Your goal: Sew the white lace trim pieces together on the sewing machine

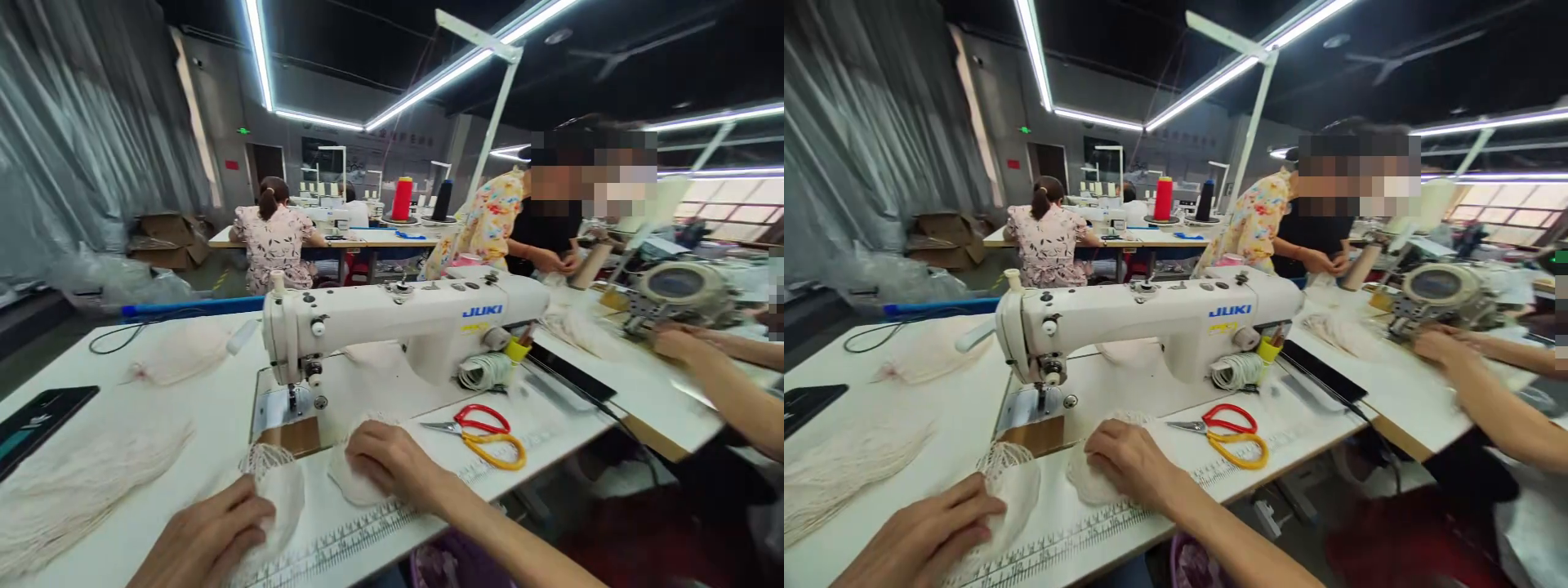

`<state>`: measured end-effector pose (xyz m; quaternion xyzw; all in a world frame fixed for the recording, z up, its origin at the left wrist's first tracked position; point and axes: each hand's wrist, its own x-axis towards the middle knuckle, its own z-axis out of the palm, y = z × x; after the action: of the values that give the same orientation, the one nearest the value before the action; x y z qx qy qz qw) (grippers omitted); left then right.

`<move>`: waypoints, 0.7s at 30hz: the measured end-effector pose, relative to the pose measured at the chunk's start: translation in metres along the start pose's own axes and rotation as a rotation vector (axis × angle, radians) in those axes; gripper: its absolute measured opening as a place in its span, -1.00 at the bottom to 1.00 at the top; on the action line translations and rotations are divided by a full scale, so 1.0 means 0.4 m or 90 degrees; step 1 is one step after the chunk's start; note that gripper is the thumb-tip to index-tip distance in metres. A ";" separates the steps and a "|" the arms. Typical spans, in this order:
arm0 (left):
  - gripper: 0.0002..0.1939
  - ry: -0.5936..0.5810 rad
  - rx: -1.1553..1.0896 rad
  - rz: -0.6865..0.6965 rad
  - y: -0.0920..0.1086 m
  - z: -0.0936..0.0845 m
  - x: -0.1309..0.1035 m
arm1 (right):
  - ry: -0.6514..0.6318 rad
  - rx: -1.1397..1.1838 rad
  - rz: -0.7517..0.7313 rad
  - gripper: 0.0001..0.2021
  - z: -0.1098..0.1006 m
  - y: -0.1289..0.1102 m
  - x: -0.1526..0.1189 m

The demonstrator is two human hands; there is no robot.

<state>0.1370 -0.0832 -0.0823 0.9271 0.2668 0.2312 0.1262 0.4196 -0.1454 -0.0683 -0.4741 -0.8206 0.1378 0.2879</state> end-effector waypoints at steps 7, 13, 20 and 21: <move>-0.68 0.081 0.097 0.125 -0.014 0.051 0.024 | -0.071 -0.199 0.011 -0.78 0.017 -0.028 0.007; -0.49 0.108 0.179 0.145 -0.019 0.109 0.027 | -0.134 -0.182 0.049 -0.58 0.005 -0.025 0.021; -0.56 0.106 0.214 0.195 -0.038 0.125 0.039 | -0.165 -0.128 0.029 -0.36 0.026 0.009 0.025; -0.60 0.122 0.236 0.210 -0.048 0.139 0.036 | -0.150 -0.135 0.012 -0.35 0.032 0.014 0.026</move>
<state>0.1670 -0.0656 -0.1320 0.9391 0.1608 0.2826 -0.1112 0.4120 -0.1330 -0.0776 -0.4901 -0.8541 0.1080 0.1365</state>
